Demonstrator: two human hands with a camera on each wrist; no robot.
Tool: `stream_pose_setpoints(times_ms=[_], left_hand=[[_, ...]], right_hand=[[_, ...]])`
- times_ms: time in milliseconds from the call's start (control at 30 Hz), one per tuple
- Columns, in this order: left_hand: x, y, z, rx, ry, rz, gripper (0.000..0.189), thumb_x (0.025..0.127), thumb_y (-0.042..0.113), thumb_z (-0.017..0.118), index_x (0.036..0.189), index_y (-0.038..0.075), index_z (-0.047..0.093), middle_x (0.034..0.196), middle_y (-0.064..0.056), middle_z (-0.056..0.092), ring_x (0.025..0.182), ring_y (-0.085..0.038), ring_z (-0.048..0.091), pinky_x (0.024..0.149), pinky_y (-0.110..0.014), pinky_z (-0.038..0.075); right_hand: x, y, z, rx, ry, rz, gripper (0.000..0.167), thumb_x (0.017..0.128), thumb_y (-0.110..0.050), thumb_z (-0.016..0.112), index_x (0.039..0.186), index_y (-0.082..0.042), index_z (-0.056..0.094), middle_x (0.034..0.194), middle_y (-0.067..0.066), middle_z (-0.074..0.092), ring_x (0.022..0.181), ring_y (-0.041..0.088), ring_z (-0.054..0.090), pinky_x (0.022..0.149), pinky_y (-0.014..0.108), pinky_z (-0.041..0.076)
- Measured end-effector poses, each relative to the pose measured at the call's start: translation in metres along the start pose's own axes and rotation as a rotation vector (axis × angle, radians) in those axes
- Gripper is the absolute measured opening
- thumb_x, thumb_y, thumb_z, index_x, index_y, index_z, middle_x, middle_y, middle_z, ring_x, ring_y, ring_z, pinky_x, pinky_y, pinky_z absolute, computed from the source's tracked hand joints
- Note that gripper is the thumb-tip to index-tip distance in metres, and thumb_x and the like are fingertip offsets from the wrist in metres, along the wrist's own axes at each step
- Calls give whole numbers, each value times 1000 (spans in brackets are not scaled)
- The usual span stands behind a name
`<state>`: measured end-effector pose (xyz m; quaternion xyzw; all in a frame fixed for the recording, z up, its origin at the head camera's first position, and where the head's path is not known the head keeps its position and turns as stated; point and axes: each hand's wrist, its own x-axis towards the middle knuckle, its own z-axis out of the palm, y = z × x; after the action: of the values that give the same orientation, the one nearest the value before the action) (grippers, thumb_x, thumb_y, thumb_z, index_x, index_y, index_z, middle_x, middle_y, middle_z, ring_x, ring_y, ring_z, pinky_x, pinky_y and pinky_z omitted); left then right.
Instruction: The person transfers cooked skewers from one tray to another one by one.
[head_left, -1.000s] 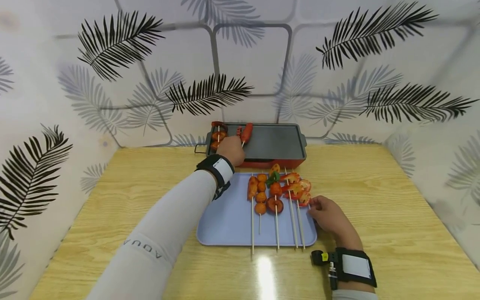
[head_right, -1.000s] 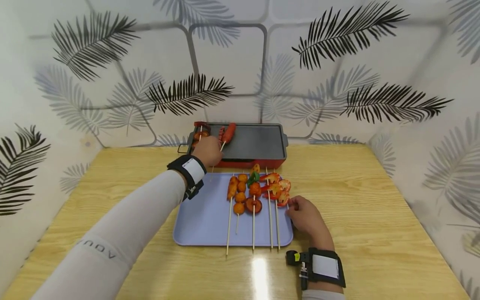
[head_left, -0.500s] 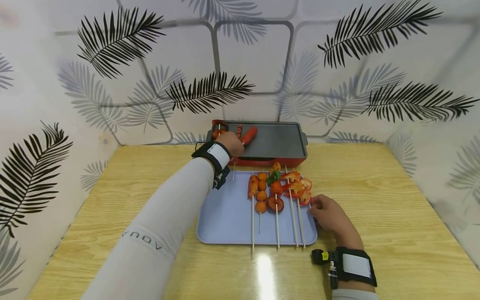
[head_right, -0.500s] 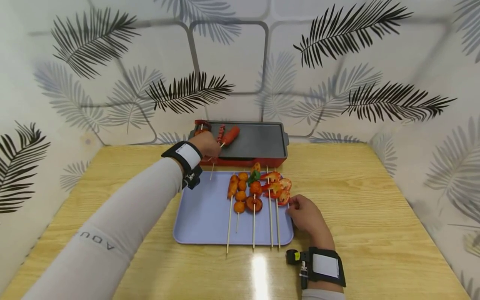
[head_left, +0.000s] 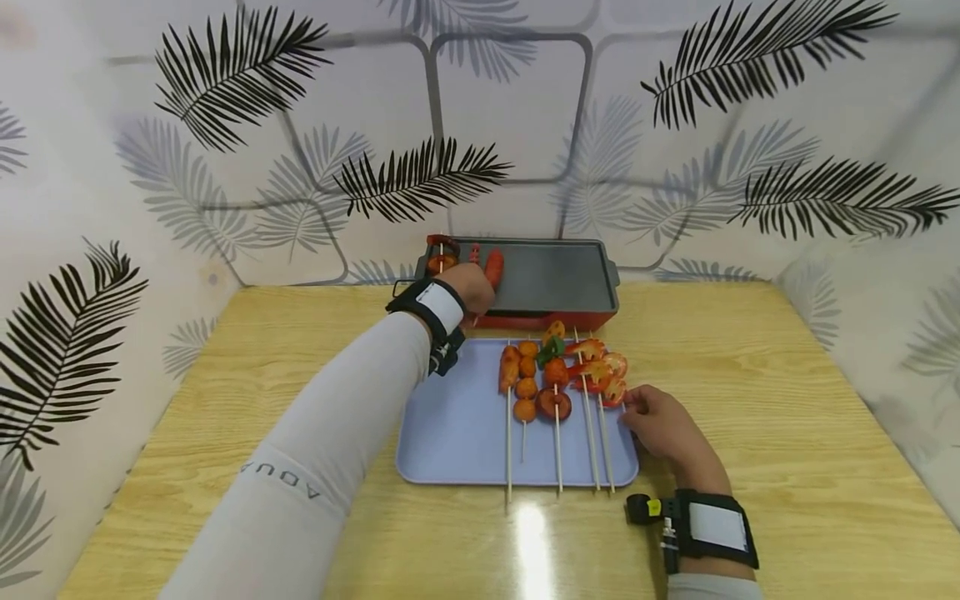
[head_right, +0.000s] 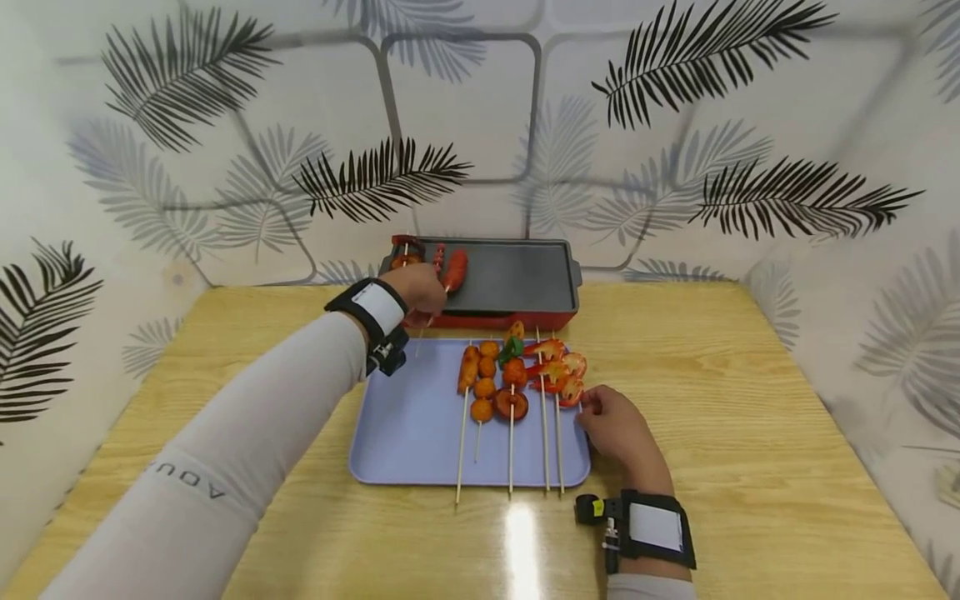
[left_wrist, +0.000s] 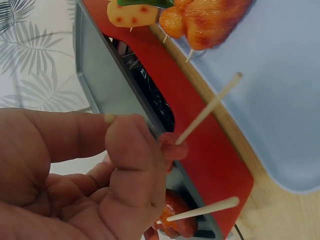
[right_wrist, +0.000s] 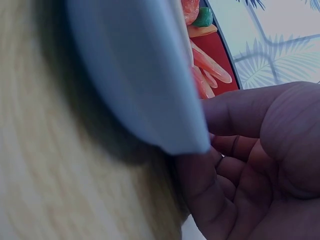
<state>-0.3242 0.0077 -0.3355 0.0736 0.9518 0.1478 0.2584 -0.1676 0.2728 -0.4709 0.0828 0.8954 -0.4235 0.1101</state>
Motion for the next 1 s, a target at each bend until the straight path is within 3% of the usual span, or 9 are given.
stream_pose_setpoints(times_ms=[167, 233, 367, 600, 733, 867, 1000], left_hand=[[0, -9, -2, -101, -65, -24, 25, 100, 11, 48, 114, -5, 60, 69, -6, 55, 49, -14, 47, 46, -24, 40], [-1, -13, -3, -146, -93, -24, 23, 100, 11, 47, 111, -5, 59, 68, -6, 54, 50, -14, 47, 47, -25, 39], [-2, -17, -5, -127, -104, 6, 21, 100, 11, 49, 97, -5, 64, 68, -6, 57, 53, -14, 51, 50, -25, 42], [-4, -20, 0, -307, -50, 14, 15, 99, 5, 49, 103, -4, 59, 83, -10, 56, 57, -17, 55, 53, -26, 47], [-7, -20, 4, -326, -4, 55, 12, 98, 4, 48, 95, -1, 58, 82, -8, 50, 57, -16, 52, 52, -26, 46], [-15, -21, 10, -429, 50, 95, 14, 95, -1, 49, 82, 5, 48, 73, -5, 43, 54, -16, 43, 51, -28, 44], [-23, -24, 22, -480, 108, 158, 10, 92, -4, 50, 90, 5, 45, 78, -7, 44, 55, -17, 45, 51, -28, 41]], right_hand=[[1, 1, 0, 4, 2, 14, 29, 96, -7, 57, 122, 7, 53, 99, 16, 57, 85, 26, 54, 65, 32, 46], [1, 1, 0, 4, 4, 17, 29, 96, -6, 57, 122, 7, 53, 99, 16, 57, 84, 25, 54, 65, 32, 46], [1, 2, 1, 12, 14, 14, 30, 95, -6, 57, 121, 8, 53, 99, 17, 57, 83, 25, 54, 64, 32, 46], [2, 4, 3, 15, 24, 5, 30, 95, -5, 57, 121, 9, 54, 99, 18, 58, 81, 25, 55, 62, 32, 47], [3, 4, 3, 13, 22, 8, 30, 95, -6, 58, 122, 8, 54, 99, 17, 58, 82, 25, 55, 62, 32, 47], [3, 4, 3, 18, 16, 19, 31, 95, -6, 58, 123, 8, 54, 99, 17, 58, 82, 24, 55, 63, 32, 48], [3, 4, 3, 30, 5, 34, 32, 96, -7, 56, 124, 7, 53, 100, 17, 58, 82, 25, 56, 63, 32, 49]])
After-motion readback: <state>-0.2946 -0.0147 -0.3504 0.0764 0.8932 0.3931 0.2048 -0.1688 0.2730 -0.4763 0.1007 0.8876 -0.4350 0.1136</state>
